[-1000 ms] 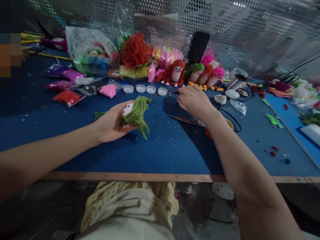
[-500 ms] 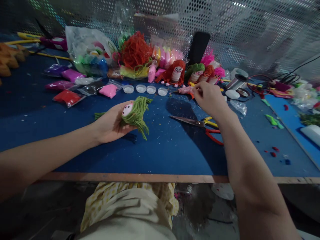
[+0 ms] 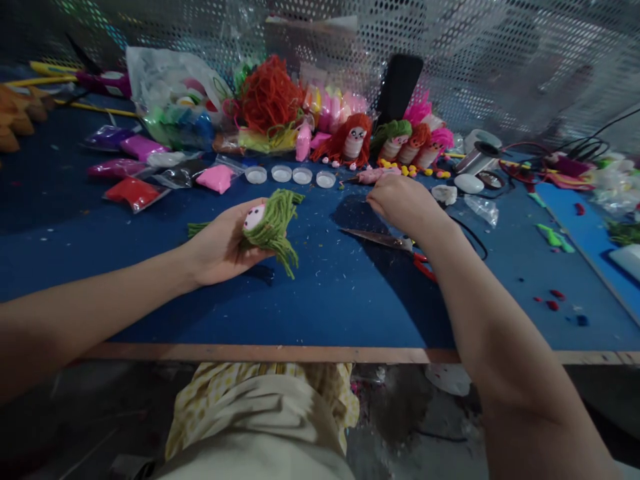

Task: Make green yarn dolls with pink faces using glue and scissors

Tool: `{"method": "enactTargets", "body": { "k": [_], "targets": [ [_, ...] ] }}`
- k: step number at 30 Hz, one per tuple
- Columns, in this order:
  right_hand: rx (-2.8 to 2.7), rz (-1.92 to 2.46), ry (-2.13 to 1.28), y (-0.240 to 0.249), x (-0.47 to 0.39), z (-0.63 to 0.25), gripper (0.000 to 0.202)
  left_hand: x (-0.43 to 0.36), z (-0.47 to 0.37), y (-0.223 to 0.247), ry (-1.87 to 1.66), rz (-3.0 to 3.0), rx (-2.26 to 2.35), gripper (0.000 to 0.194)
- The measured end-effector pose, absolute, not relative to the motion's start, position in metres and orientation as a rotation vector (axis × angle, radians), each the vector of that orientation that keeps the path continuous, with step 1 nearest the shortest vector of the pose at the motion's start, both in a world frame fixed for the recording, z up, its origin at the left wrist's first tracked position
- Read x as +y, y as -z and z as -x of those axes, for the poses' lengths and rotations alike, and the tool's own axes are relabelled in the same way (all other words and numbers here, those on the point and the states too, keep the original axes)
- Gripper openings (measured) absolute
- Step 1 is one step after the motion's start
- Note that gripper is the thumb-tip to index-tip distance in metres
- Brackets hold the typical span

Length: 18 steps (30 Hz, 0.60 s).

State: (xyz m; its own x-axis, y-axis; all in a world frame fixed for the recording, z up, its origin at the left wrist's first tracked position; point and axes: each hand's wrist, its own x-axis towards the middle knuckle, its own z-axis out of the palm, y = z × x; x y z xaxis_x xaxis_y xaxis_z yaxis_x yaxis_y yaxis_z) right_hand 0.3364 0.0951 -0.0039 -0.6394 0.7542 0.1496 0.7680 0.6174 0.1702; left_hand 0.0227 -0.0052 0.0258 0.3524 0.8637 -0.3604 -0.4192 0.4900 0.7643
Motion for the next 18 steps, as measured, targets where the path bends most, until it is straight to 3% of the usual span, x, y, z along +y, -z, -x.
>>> {"method": "enactTargets", "body": {
  "k": [7,13,18],
  "targets": [
    [-2.293,1.538,0.335,-0.003,0.094,-0.330,0.014,-0.008,-0.023,-0.029,-0.900,-0.612,0.857,0.024],
    [-1.404,1.263,-0.665,-0.025,0.088,-0.329,0.009,-0.008,-0.023,-0.030,-0.900,-0.605,0.848,0.025],
    [-1.444,1.157,-0.876,-0.049,0.071,-0.330,0.015,-0.008,-0.022,-0.028,-0.900,-0.611,0.830,0.025]
  ]
}}
